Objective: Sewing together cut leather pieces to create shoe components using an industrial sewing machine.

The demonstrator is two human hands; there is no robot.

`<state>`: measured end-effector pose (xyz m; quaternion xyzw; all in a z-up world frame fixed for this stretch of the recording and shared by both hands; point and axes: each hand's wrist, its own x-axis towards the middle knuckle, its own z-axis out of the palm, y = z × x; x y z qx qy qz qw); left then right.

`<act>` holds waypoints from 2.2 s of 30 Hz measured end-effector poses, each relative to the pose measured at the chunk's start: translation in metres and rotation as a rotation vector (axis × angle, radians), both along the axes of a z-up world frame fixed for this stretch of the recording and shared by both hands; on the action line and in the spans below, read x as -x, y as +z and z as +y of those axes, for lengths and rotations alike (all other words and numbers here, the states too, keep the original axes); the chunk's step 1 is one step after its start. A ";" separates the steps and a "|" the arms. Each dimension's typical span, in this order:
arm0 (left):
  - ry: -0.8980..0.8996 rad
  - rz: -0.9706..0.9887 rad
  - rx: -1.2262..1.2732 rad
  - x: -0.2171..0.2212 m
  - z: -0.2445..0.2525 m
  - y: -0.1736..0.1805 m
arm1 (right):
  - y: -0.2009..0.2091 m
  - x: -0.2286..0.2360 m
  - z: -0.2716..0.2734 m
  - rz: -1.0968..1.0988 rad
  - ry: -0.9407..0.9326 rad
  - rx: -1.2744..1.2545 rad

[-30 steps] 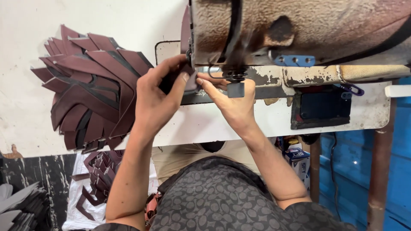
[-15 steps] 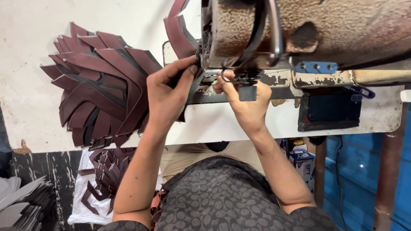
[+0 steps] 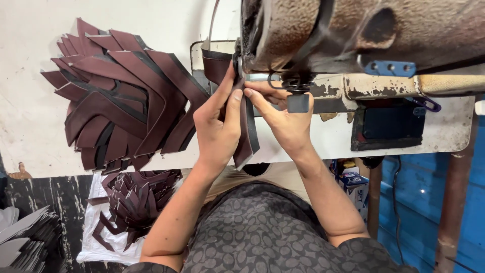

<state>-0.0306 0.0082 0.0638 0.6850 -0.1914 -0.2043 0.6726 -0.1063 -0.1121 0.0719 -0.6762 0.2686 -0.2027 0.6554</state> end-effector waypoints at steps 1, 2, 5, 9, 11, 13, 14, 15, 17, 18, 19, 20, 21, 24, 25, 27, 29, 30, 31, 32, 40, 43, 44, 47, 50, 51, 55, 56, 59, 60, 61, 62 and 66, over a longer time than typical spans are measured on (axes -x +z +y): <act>-0.002 -0.001 0.004 -0.002 -0.002 -0.003 | 0.001 -0.001 0.000 -0.001 -0.002 0.004; 0.015 -0.048 0.024 -0.004 -0.003 -0.006 | 0.001 0.000 0.001 -0.003 0.012 0.036; 0.021 -0.070 0.069 -0.005 -0.005 -0.008 | -0.001 0.001 0.002 -0.006 0.015 0.037; 0.016 -0.109 0.071 0.008 0.004 0.003 | -0.007 0.002 0.001 -0.028 0.008 -0.002; 0.030 -0.128 0.001 0.017 0.012 0.005 | -0.008 0.002 0.001 -0.056 0.017 -0.030; 0.045 -0.144 -0.068 0.022 0.017 0.009 | -0.009 0.001 0.001 -0.082 0.026 -0.057; 0.041 -0.037 -0.041 0.023 0.017 0.012 | -0.009 0.002 0.000 -0.076 0.028 -0.057; 0.036 0.070 -0.014 0.025 0.018 0.016 | -0.009 0.003 0.000 -0.069 0.029 -0.058; 0.028 0.076 0.016 0.017 0.014 0.015 | -0.009 0.002 0.001 -0.064 0.020 -0.057; 0.019 0.076 0.040 0.013 0.012 0.016 | -0.009 0.001 0.001 -0.066 0.011 -0.061; 0.017 0.075 0.044 0.008 0.010 0.015 | -0.007 0.000 0.001 -0.067 0.010 -0.057; 0.017 0.053 0.048 0.003 0.008 0.015 | -0.005 0.000 0.001 -0.045 0.011 0.000; 0.016 0.031 0.052 -0.001 0.006 0.015 | -0.004 -0.001 0.002 -0.023 0.012 0.058; -0.013 0.073 0.096 -0.012 -0.001 0.012 | -0.003 0.000 0.003 -0.082 0.015 -0.022; -0.012 0.074 0.095 -0.014 -0.003 0.011 | -0.004 0.002 0.003 -0.081 0.017 -0.024; -0.009 0.072 0.176 -0.021 -0.007 0.008 | -0.004 0.003 0.004 -0.135 0.025 0.005; 0.006 0.067 0.201 -0.018 -0.009 0.004 | -0.016 0.019 -0.003 -0.061 -0.007 0.083; 0.018 0.059 0.225 -0.018 -0.009 0.003 | -0.022 0.024 -0.005 0.010 -0.041 0.162; 0.034 0.051 0.218 -0.016 -0.005 0.003 | -0.041 0.041 -0.013 0.003 -0.025 0.154; 0.040 0.099 0.179 -0.014 -0.001 0.002 | -0.059 0.057 -0.021 0.022 -0.048 0.120; 0.361 -0.764 -0.666 -0.005 0.067 -0.067 | -0.123 0.145 -0.034 0.222 -0.153 0.532; 0.375 -0.839 -0.976 -0.012 0.071 -0.079 | -0.126 0.145 -0.035 0.217 -0.147 0.656; 0.367 -0.827 -0.991 -0.016 0.070 -0.086 | -0.128 0.145 -0.035 0.225 -0.157 0.636; 0.306 -0.764 -1.037 -0.020 0.068 -0.099 | -0.129 0.147 -0.036 0.227 -0.154 0.605; 0.310 -0.832 -1.050 -0.017 0.069 -0.093 | -0.128 0.148 -0.036 0.215 -0.146 0.592; 0.373 -0.946 -1.037 -0.016 0.070 -0.089 | -0.127 0.149 -0.035 0.209 -0.142 0.589; 0.280 -0.817 -1.069 -0.014 0.061 -0.101 | -0.126 0.148 -0.034 0.208 -0.147 0.604; 0.211 -0.781 -1.031 -0.012 0.058 -0.106 | -0.126 0.148 -0.034 0.215 -0.150 0.617; 0.100 -0.717 -0.926 -0.004 0.058 -0.108 | -0.126 0.146 -0.033 0.225 -0.153 0.638; 0.057 -0.685 -0.861 0.001 0.060 -0.107 | -0.127 0.147 -0.033 0.230 -0.150 0.645; 0.057 -0.680 -0.860 0.003 0.062 -0.108 | -0.127 0.149 -0.033 0.234 -0.147 0.647; 0.055 -0.709 -0.842 0.002 0.064 -0.107 | -0.128 0.148 -0.033 0.238 -0.148 0.652; 0.020 -0.835 -0.951 0.012 0.075 -0.096 | -0.131 0.147 -0.032 0.246 -0.163 0.689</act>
